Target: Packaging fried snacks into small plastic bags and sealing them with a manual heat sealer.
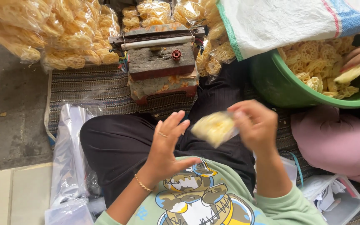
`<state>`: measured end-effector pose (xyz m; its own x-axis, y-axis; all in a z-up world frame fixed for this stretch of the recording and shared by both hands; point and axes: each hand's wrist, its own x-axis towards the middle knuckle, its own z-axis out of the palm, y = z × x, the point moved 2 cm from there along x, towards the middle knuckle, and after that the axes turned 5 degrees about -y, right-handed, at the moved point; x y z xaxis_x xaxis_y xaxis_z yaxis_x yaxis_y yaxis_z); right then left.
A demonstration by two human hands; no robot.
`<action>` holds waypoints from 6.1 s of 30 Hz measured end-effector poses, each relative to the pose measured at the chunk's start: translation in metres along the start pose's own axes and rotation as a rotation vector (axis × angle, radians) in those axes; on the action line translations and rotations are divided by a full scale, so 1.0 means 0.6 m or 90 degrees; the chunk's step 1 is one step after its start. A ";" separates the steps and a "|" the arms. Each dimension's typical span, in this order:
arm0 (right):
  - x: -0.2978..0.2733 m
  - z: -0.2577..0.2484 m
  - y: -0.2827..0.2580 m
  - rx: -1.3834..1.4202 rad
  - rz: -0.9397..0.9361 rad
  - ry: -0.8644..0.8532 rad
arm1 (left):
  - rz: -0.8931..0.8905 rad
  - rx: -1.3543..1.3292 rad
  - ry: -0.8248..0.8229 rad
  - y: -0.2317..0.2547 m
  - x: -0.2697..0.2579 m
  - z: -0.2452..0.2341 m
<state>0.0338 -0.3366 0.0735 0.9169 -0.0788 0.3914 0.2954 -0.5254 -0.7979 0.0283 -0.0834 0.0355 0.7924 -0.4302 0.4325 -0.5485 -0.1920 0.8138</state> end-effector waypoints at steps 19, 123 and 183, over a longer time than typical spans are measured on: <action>-0.057 0.137 0.032 0.361 0.110 -0.327 | -0.320 -0.497 0.082 -0.046 -0.042 0.016; 0.108 0.231 0.019 -0.128 -0.344 -0.024 | -0.138 -0.235 0.373 -0.120 0.085 -0.030; -0.081 0.057 -0.192 0.371 -0.262 -0.302 | 0.416 -0.295 -0.070 0.198 0.003 -0.091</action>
<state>-0.0356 -0.2432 0.1303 0.6828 0.4544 0.5721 0.6015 0.0949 -0.7932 -0.0210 -0.0588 0.1540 0.3059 -0.4182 0.8553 -0.7055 0.5037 0.4986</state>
